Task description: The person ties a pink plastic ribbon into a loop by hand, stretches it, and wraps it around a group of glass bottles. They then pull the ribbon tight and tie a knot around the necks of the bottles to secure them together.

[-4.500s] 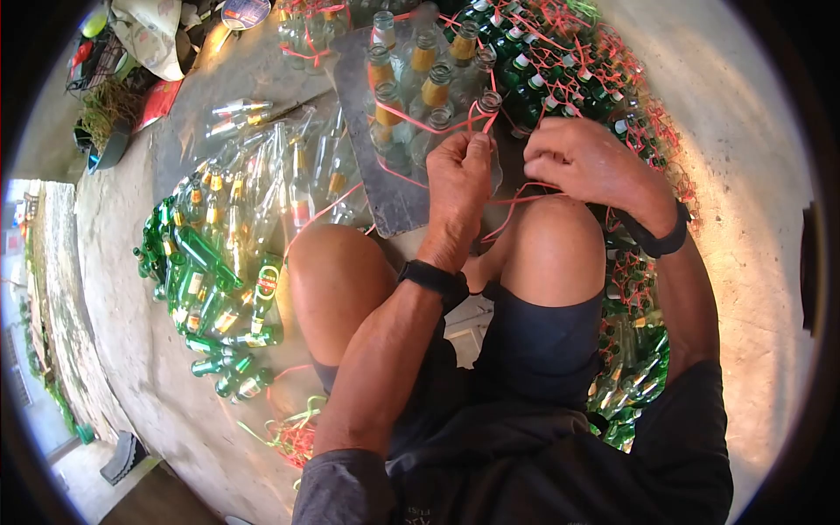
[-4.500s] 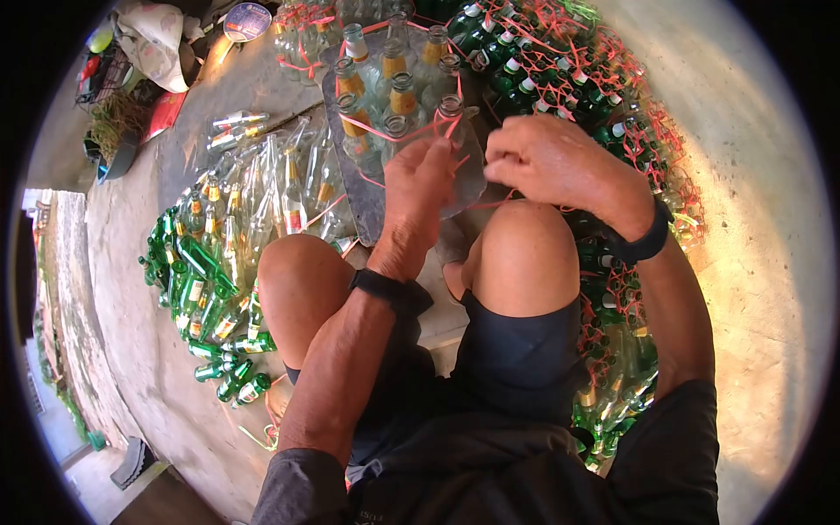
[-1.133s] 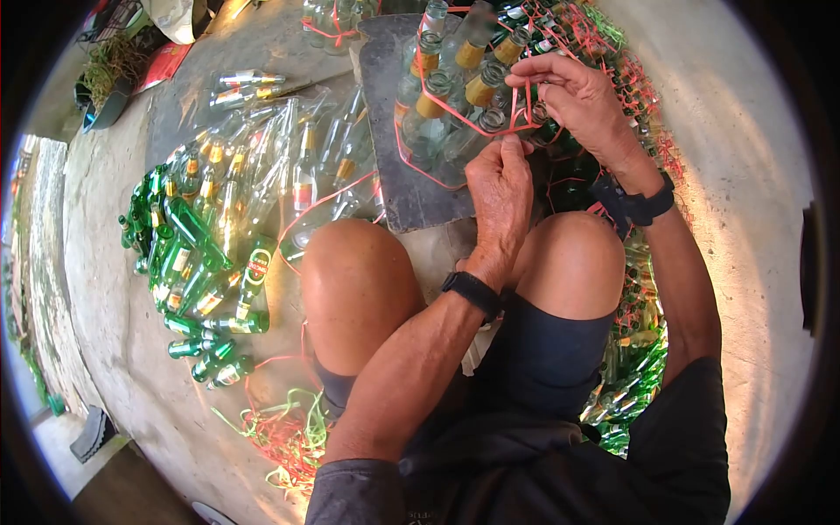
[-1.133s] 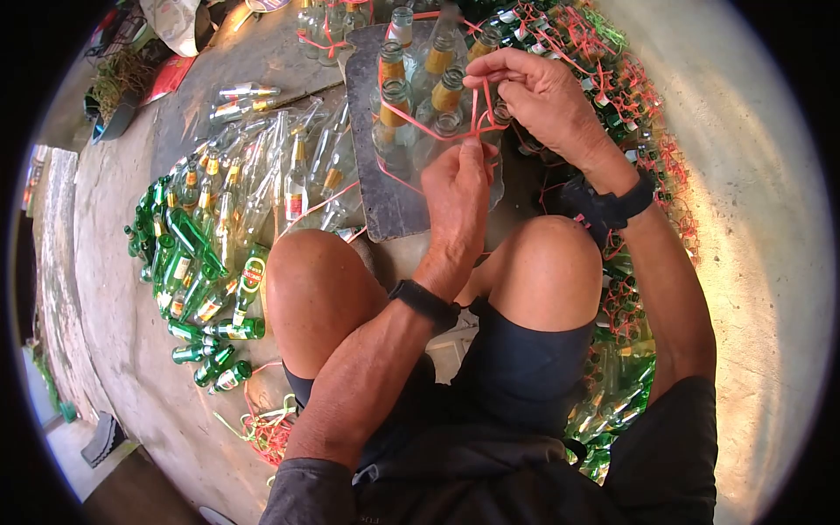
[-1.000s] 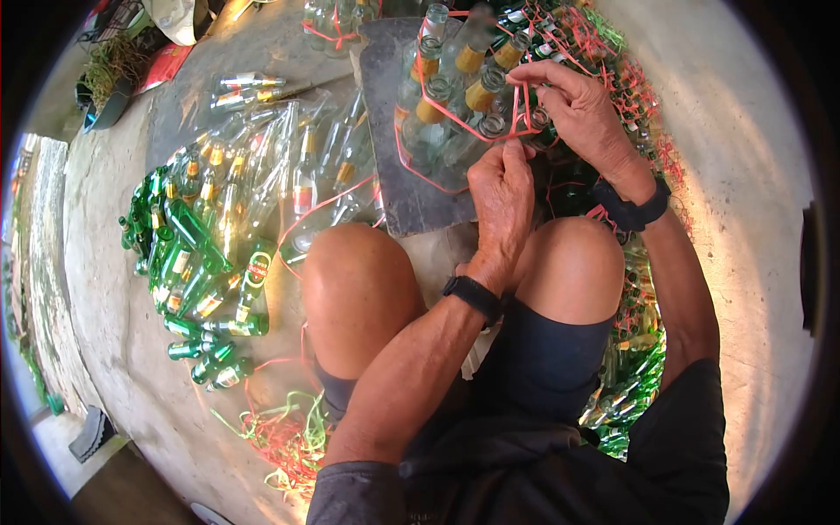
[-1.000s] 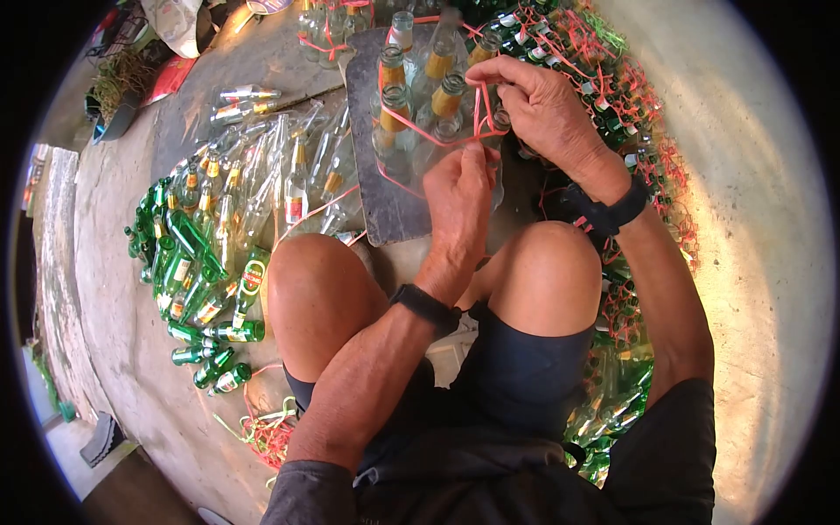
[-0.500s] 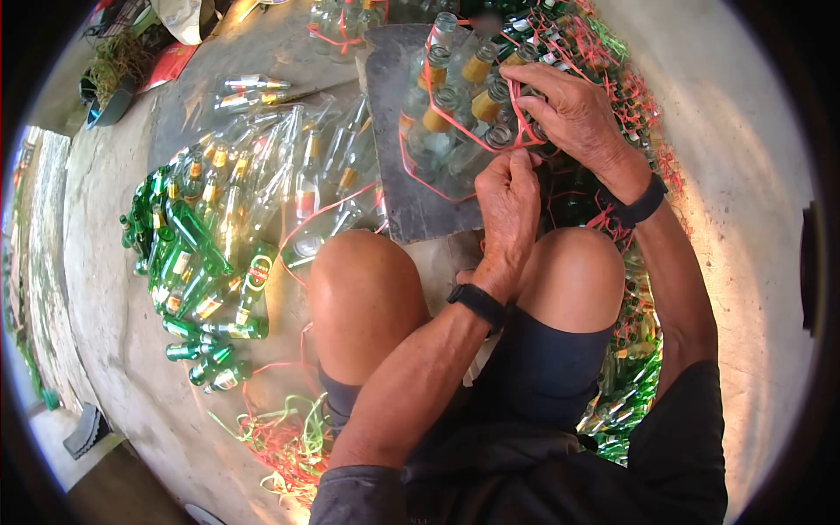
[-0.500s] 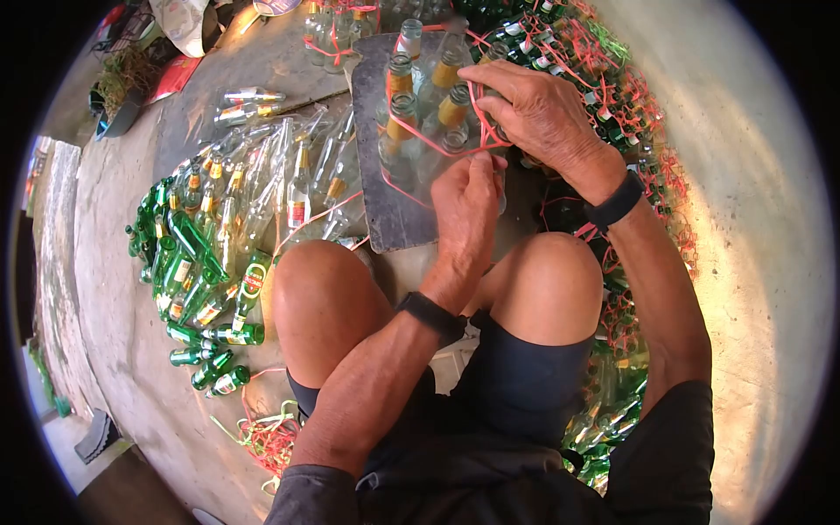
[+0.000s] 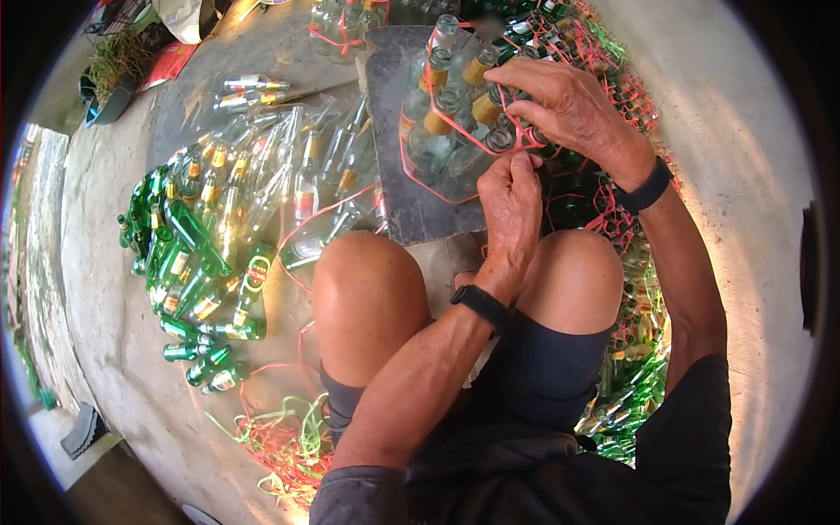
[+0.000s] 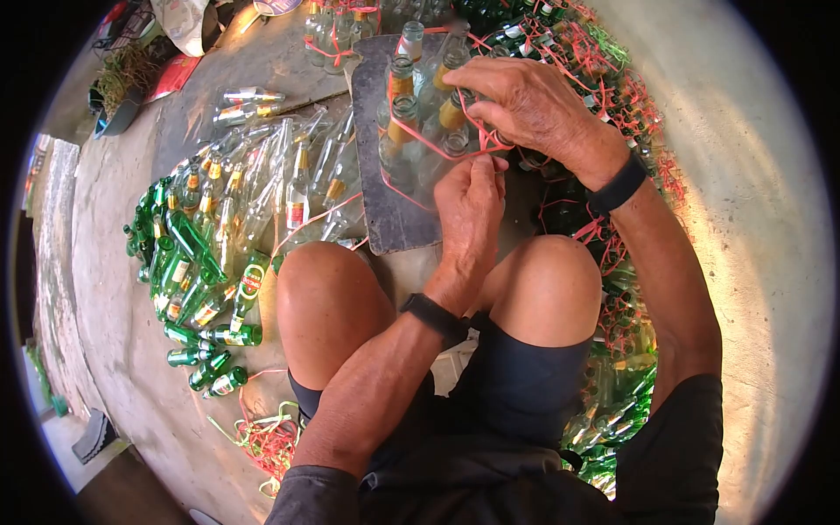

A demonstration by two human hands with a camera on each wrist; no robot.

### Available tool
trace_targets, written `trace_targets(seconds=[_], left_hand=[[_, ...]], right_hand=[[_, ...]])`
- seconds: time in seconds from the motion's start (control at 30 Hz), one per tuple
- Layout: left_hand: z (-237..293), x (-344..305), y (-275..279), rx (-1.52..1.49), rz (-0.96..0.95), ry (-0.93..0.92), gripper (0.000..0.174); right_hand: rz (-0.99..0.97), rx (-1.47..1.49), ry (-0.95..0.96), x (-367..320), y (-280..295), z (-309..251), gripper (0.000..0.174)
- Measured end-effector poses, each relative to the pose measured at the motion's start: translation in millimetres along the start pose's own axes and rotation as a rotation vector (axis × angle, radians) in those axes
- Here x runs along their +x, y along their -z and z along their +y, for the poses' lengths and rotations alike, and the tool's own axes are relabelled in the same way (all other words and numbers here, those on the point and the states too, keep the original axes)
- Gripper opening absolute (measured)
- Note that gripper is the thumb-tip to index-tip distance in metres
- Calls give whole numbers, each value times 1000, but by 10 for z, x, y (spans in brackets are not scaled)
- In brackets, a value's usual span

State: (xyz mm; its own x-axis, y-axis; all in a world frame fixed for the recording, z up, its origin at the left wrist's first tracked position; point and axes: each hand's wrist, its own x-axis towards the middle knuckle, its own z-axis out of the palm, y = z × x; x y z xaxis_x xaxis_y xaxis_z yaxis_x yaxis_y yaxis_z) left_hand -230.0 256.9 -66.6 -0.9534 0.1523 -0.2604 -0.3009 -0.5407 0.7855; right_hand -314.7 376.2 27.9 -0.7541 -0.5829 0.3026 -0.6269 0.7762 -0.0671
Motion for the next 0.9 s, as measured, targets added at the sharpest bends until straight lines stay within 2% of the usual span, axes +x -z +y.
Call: trace_targets(seconds=[0.23,0.37,0.47,0.57,0.63,0.77,0.9], left_hand=[[-14,-1,-6,-20,6,38,29],[-53,3,-20,-15,8,8,29],[-54,14,-11,-5,6,8,29],[-90,28,-5,1,8,-4,28],[-110,35,-27,-2,10,-10,28],[-67,17,1,11,13,8,27],[-71,5,7,18,19,6,27]], right_hand=[[-23,20,64,48,12,15,42],[-84,115,-3,56,21,30,42],[-44,129,40,87,-9,41,39],[-100,151,34,139,4,22,42],[-166,153,24,181,-10,57,38],[-126,208,66,176,-134,60,31],[-146,249,14,201,-228,160,30]])
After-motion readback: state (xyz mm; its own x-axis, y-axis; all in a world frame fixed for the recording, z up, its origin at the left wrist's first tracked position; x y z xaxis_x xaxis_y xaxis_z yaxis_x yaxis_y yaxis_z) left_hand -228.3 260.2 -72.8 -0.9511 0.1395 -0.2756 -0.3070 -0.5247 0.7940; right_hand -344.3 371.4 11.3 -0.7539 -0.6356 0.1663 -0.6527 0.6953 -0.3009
